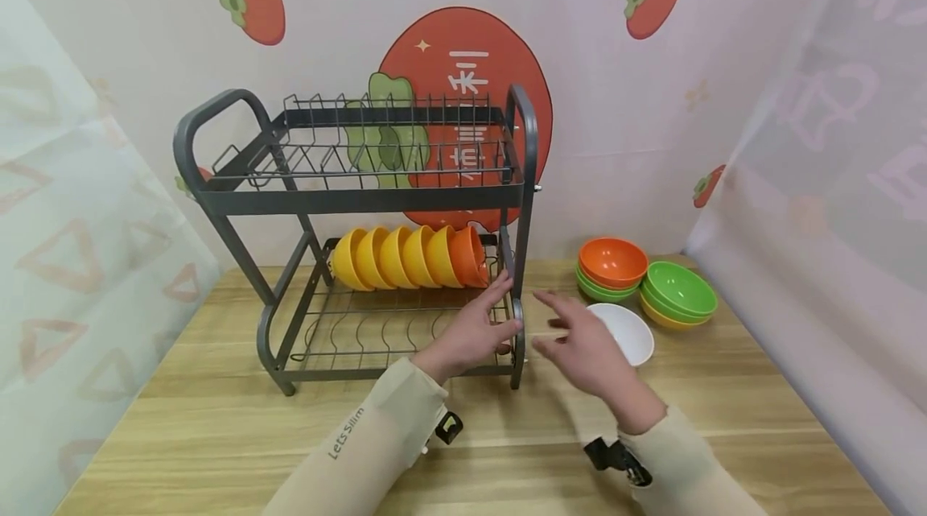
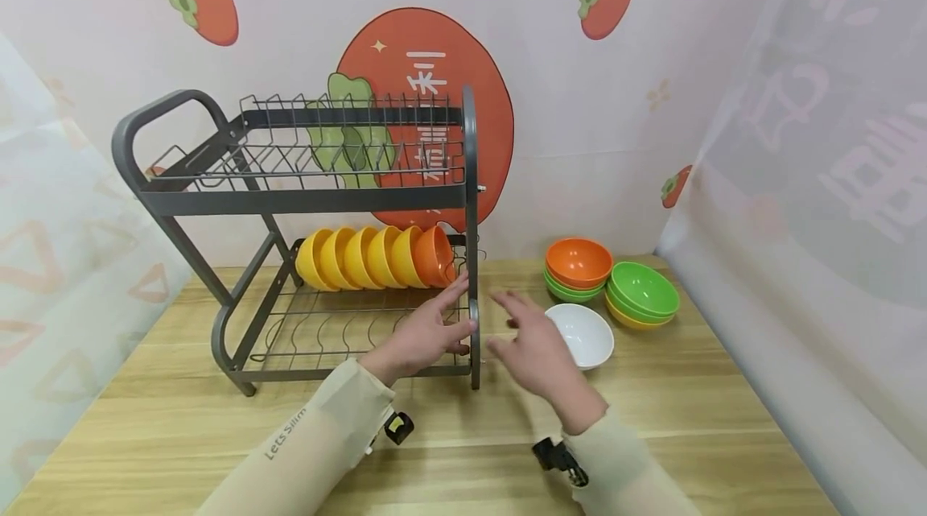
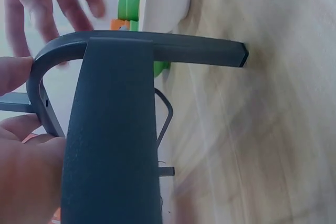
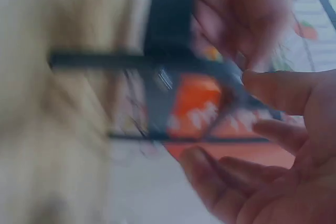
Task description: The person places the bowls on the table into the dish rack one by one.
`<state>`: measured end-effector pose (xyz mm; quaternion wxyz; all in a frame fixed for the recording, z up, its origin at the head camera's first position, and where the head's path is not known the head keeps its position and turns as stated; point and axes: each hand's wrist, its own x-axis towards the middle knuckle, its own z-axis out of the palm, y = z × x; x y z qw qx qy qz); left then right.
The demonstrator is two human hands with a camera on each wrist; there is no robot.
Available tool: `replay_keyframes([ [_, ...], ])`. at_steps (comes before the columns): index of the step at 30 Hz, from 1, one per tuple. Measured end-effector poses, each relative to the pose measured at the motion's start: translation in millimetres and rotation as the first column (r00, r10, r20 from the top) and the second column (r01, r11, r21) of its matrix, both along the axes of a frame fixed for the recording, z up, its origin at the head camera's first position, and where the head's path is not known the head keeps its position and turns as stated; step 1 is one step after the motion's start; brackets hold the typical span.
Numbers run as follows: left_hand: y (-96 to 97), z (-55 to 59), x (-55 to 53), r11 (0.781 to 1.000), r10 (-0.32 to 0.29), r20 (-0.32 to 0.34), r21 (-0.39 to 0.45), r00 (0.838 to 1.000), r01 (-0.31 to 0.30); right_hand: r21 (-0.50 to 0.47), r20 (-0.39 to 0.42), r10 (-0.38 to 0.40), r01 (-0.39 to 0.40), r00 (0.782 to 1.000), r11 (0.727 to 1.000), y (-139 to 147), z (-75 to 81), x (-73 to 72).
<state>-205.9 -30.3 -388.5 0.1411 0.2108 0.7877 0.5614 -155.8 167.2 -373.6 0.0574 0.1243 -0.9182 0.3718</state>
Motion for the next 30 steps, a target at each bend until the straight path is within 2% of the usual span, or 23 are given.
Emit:
replay_keyframes([
  [3, 0.9, -1.1, 0.9, 1.0, 0.007, 0.02, 0.007, 1.0, -0.007, 0.132, -0.072, -0.051, 0.06, 0.996, 0.989, 24.9, 13.4, 2.8],
  [5, 2.1, -1.8, 1.6, 1.0, 0.019, 0.028, 0.008, 0.999, -0.019, 0.164, -0.051, -0.08, 0.088, 0.995, 0.982, 44.1, 19.5, 4.5],
  [7, 3.3, -2.0, 2.5, 0.999, 0.036, 0.041, 0.02, 0.999, -0.036, 0.161, 0.014, -0.101, 0.097, 0.995, 0.982, 63.9, 21.1, 5.5],
  [10, 4.8, -2.4, 3.6, 0.997, 0.056, 0.064, 0.042, 0.996, -0.058, 0.098, 0.145, -0.111, 0.097, 0.983, 0.99, 93.0, 15.7, 6.2],
  [13, 5.1, -2.1, 4.6, 0.997, 0.066, 0.068, 0.043, 0.995, -0.069, -0.033, 0.285, -0.098, 0.112, 0.954, 0.993, 114.6, 2.9, 5.2],
  [15, 5.1, -1.4, 5.4, 0.997, 0.067, 0.067, 0.031, 0.995, -0.07, -0.137, 0.362, -0.071, 0.129, 0.93, 0.982, 123.7, -6.9, 4.1],
  [18, 5.1, -0.7, 5.9, 0.998, 0.065, 0.066, 0.021, 0.996, -0.066, -0.28, 0.448, -0.026, 0.168, 0.893, 0.945, 130.0, -21.3, 0.8],
  [22, 5.9, 0.4, 5.9, 0.997, 0.068, 0.068, 0.029, 0.995, -0.07, -0.413, 0.498, 0.019, 0.218, 0.867, 0.884, 130.5, -38.9, -6.9],
  [26, 7.3, 0.9, 6.1, 0.996, 0.078, 0.074, 0.037, 0.994, -0.081, -0.506, 0.511, 0.051, 0.252, 0.858, 0.825, 128.7, -49.2, -13.2],
  [30, 7.8, 0.7, 6.6, 0.996, 0.083, 0.076, 0.033, 0.994, -0.085, -0.537, 0.496, 0.065, 0.246, 0.866, 0.807, 126.3, -49.2, -14.2],
])
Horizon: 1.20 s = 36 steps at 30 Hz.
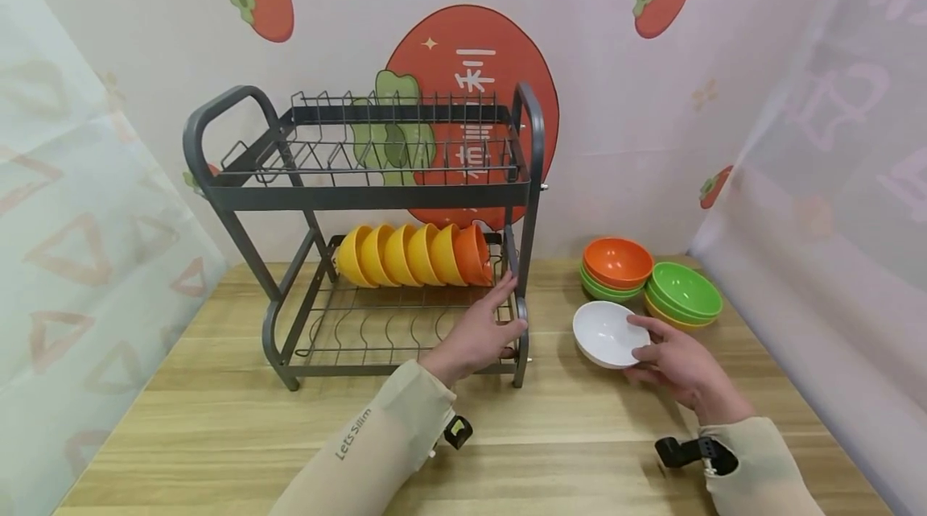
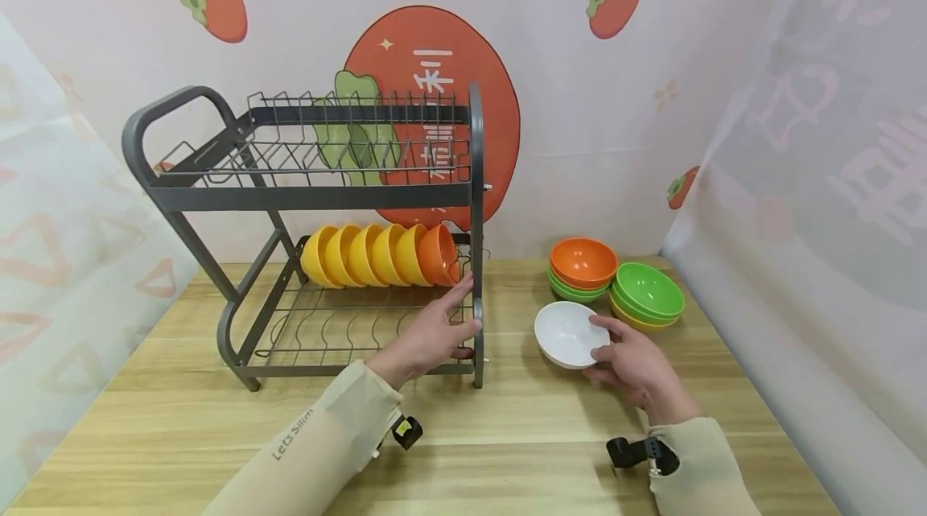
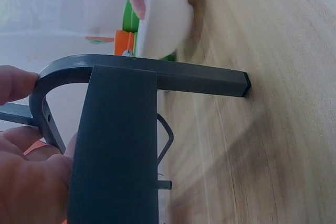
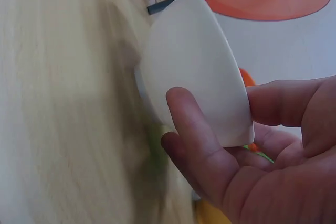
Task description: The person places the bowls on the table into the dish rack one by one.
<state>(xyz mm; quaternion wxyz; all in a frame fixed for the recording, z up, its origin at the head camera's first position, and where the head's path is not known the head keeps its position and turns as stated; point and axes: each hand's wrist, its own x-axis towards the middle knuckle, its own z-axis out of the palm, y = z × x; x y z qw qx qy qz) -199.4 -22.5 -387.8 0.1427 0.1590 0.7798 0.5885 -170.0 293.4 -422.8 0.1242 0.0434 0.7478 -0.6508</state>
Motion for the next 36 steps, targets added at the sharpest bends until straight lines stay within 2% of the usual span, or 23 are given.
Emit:
replay_keyframes([
  [10, 0.6, 0.7, 0.3, 1.0, -0.007, -0.007, -0.007, 1.0, 0.007, -0.085, -0.057, 0.037, -0.041, 0.998, 0.996, -14.3, 22.8, 11.2],
  [15, 1.0, -1.4, 2.0, 0.997, 0.011, -0.013, -0.081, 1.0, -0.012, -0.148, -0.11, 0.092, -0.107, 0.99, 0.983, -30.2, 42.1, 24.4],
  [17, -0.7, -0.7, 4.1, 0.997, 0.006, 0.001, -0.072, 1.0, -0.006, -0.172, -0.129, 0.116, -0.137, 0.985, 0.975, -38.3, 49.1, 28.9],
  [21, -9.1, 10.6, 12.6, 0.998, 0.041, 0.037, 0.046, 0.998, -0.042, -0.184, -0.146, 0.151, -0.176, 0.978, 0.967, -54.3, 59.4, 36.3],
  [24, -18.6, 23.6, 22.0, 0.986, 0.056, 0.091, 0.15, 0.994, -0.069, -0.181, -0.145, 0.168, -0.193, 0.975, 0.964, -66.5, 64.9, 40.4],
  [27, -28.4, 31.8, 31.3, 0.977, -0.016, 0.171, 0.212, 0.985, -0.021, -0.205, -0.156, 0.191, -0.221, 0.969, 0.954, -79.2, 68.8, 43.8],
  [31, -40.0, 35.0, 43.1, 0.948, -0.153, 0.243, 0.309, 0.958, 0.073, -0.264, -0.177, 0.217, -0.259, 0.96, 0.929, -97.6, 71.5, 46.7],
  [34, -47.0, 34.8, 47.8, 0.923, -0.184, 0.235, 0.376, 0.954, 0.085, -0.3, -0.176, 0.227, -0.272, 0.958, 0.914, -109.6, 72.2, 47.1],
  [36, -51.3, 34.3, 48.9, 0.916, -0.173, 0.226, 0.395, 0.959, 0.072, -0.313, -0.166, 0.227, -0.269, 0.96, 0.911, -116.1, 72.4, 46.8],
])
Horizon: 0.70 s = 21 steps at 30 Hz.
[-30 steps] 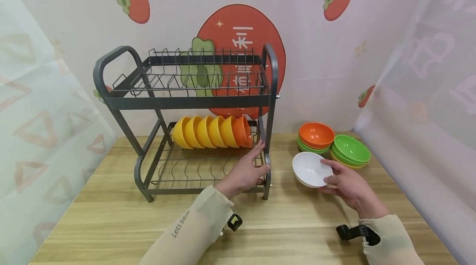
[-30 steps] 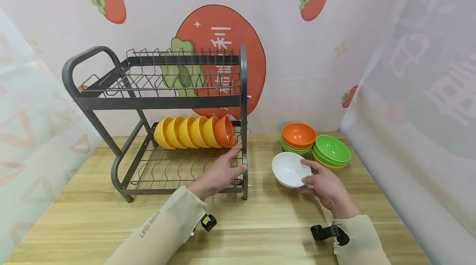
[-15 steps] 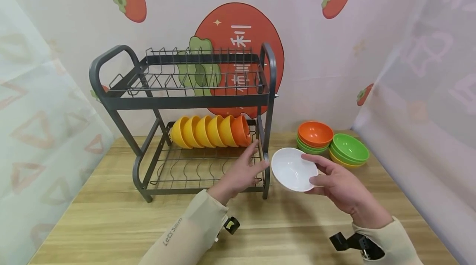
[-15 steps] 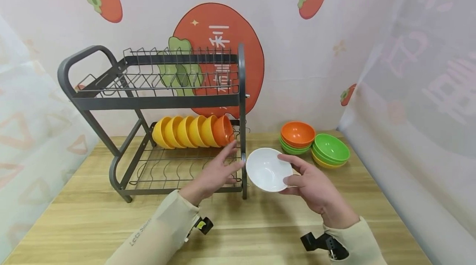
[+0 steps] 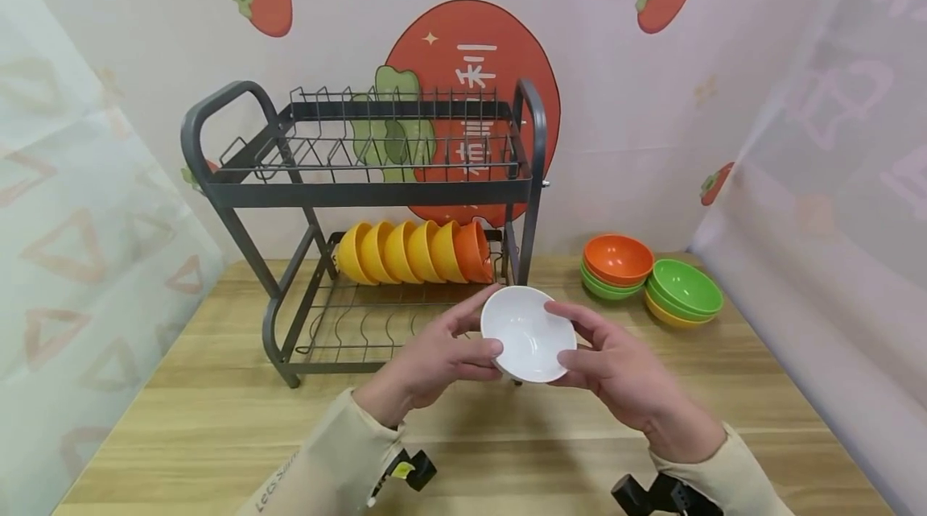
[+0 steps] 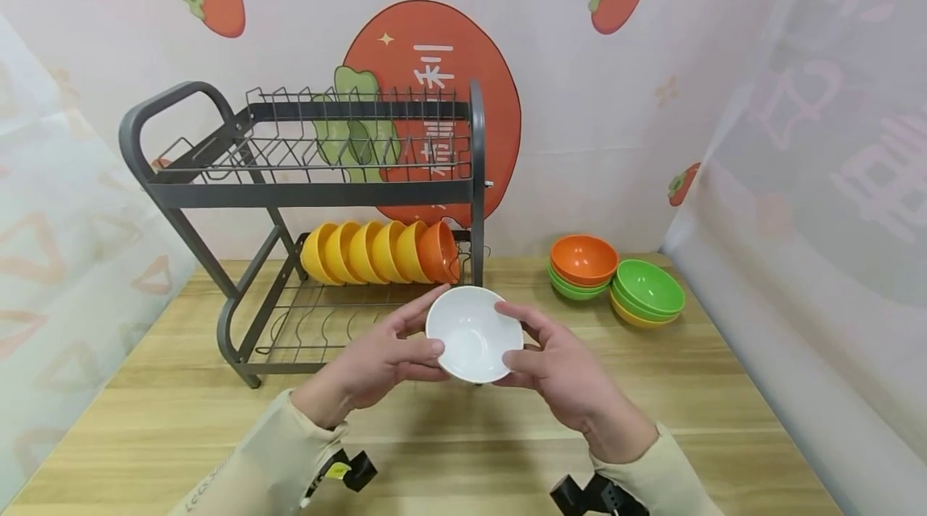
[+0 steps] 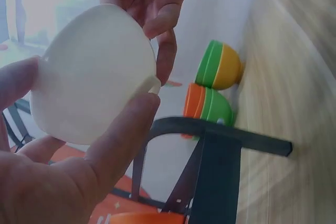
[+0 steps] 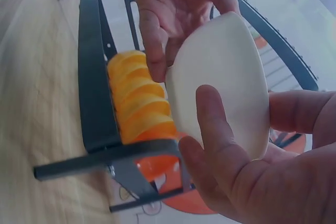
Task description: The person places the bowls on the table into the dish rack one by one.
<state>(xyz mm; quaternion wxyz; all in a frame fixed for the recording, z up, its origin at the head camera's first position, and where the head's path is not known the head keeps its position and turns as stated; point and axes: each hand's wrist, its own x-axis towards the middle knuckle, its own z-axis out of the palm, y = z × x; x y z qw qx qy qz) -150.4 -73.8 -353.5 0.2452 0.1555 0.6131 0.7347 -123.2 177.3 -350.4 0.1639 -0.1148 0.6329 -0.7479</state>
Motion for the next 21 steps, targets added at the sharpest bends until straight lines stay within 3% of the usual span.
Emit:
replay_keyframes([
  [8, -21.1, 3.0, -3.0, 0.999, 0.011, -0.096, -0.036, 0.995, -0.014, -0.031, 0.007, -0.006, 0.007, 1.0, 0.999, -16.5, -4.6, -7.5],
  [11, -34.3, 10.3, -2.0, 0.996, 0.029, -0.121, -0.085, 0.992, -0.039, 0.055, -0.079, -0.087, 0.092, 0.993, 0.994, -21.1, -8.3, -9.9],
  [14, -54.3, 24.5, -0.2, 0.973, 0.084, -0.171, -0.197, 0.982, -0.117, 0.224, -0.212, -0.188, 0.235, 0.959, 0.946, -24.4, -13.4, -15.7],
  [15, -62.2, 30.9, 1.0, 0.955, 0.112, -0.197, -0.251, 0.974, -0.16, 0.27, -0.248, -0.204, 0.27, 0.947, 0.924, -25.2, -15.9, -18.8],
  [17, -78.0, 45.3, 3.5, 0.888, 0.164, -0.268, -0.38, 0.95, -0.26, 0.33, -0.292, -0.211, 0.306, 0.933, 0.893, -27.0, -22.0, -25.8],
  [18, -85.7, 52.6, 4.4, 0.838, 0.181, -0.308, -0.449, 0.934, -0.31, 0.338, -0.297, -0.205, 0.303, 0.933, 0.891, -28.1, -25.3, -29.3],
  [21, -105.0, 71.3, 6.3, 0.637, 0.172, -0.448, -0.628, 0.877, -0.446, 0.341, -0.283, -0.183, 0.277, 0.941, 0.899, -32.0, -33.8, -38.6],
])
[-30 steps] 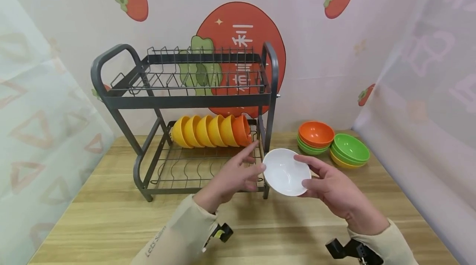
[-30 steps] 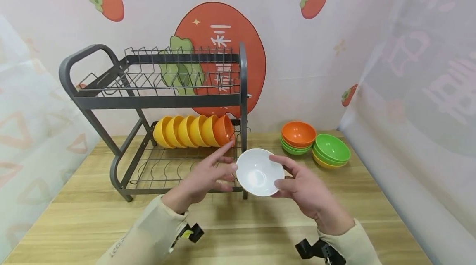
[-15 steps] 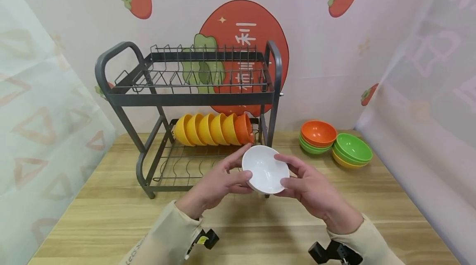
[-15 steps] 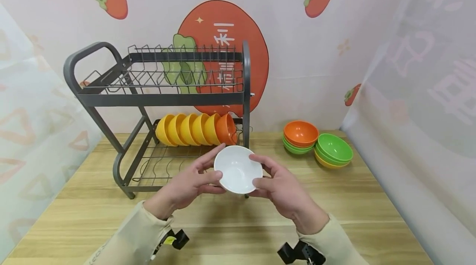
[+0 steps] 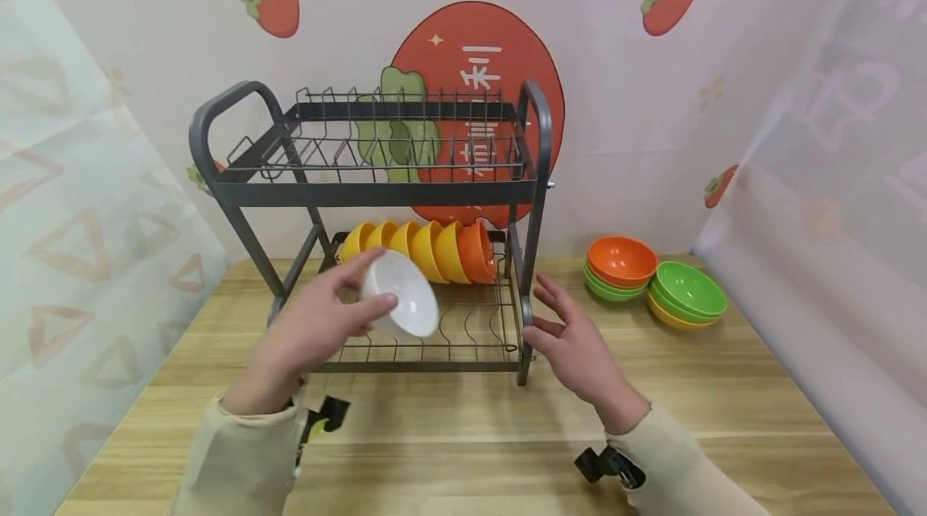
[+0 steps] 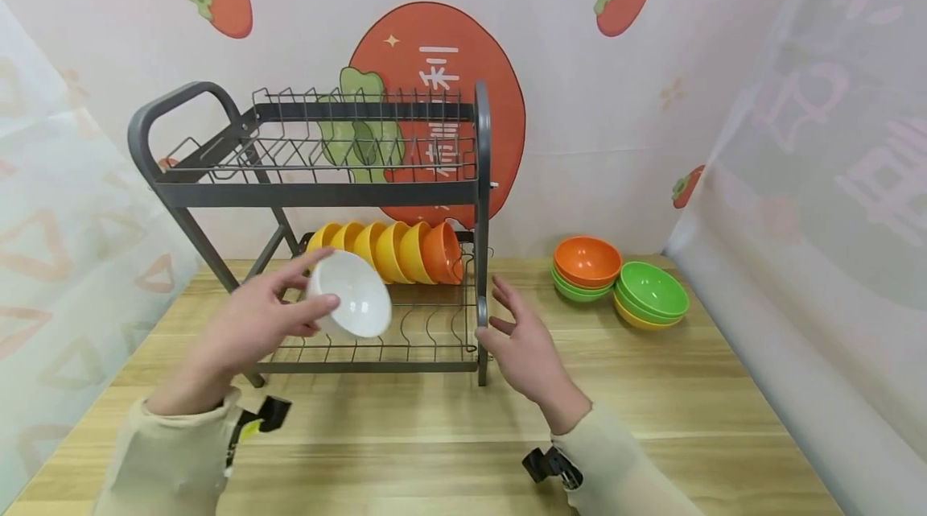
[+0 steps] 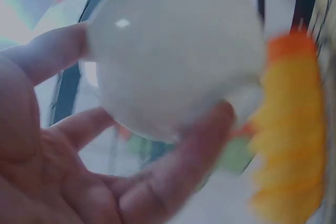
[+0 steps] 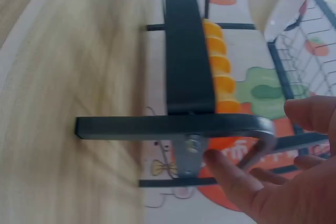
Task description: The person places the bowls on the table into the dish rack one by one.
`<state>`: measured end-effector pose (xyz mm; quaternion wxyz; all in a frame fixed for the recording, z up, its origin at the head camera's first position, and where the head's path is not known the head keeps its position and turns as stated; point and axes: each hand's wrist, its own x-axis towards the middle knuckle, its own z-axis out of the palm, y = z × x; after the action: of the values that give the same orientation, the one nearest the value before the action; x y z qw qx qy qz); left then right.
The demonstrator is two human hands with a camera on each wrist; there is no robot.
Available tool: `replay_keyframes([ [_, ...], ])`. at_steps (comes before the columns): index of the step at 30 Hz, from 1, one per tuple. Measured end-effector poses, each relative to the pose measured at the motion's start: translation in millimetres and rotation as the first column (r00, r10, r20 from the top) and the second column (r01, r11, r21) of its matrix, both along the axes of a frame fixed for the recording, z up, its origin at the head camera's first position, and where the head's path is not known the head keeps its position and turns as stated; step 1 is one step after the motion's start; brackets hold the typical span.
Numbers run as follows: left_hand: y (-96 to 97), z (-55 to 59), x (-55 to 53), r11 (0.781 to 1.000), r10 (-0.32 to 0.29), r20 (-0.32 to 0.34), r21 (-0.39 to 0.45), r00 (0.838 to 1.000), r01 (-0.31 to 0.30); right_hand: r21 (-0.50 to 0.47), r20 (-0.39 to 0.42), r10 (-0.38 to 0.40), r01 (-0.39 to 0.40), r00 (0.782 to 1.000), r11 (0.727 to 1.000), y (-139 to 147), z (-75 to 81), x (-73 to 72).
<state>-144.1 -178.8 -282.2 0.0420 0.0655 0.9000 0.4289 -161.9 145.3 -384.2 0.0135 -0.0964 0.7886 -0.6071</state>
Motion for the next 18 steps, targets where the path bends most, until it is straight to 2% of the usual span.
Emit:
replay_keyframes([
  [1, -4.9, 4.4, -0.5, 0.995, 0.028, -0.032, -0.095, 0.999, -0.031, -0.003, 0.002, 0.0, 0.0, 1.0, 1.0, -1.3, -2.5, -2.5],
  [3, -12.8, 10.3, -3.2, 0.965, 0.062, -0.097, -0.248, 0.993, -0.084, -0.002, 0.007, -0.017, 0.017, 1.0, 1.0, -3.5, -6.1, -6.2],
  [5, -18.0, 12.9, -8.1, 0.93, 0.085, -0.148, -0.343, 0.985, -0.132, 0.01, 0.002, -0.041, 0.041, 0.999, 0.999, -4.4, -8.0, -8.4],
  [7, -21.5, 13.4, -14.1, 0.901, 0.112, -0.171, -0.399, 0.979, -0.173, 0.019, -0.005, -0.056, 0.056, 0.998, 0.998, -4.6, -9.0, -9.6],
  [12, -26.4, 10.4, -30.5, 0.851, 0.166, -0.208, -0.463, 0.964, -0.247, 0.038, -0.026, -0.052, 0.053, 0.998, 0.998, -5.4, -9.2, -10.7],
  [15, -28.1, 7.1, -40.4, 0.829, 0.167, -0.227, -0.494, 0.959, -0.261, 0.042, -0.033, -0.055, 0.056, 0.998, 0.998, -5.9, -9.3, -10.8],
  [18, -29.8, 2.6, -50.6, 0.804, 0.143, -0.246, -0.536, 0.959, -0.257, 0.042, -0.034, -0.055, 0.057, 0.998, 0.998, -6.1, -9.6, -10.5],
])
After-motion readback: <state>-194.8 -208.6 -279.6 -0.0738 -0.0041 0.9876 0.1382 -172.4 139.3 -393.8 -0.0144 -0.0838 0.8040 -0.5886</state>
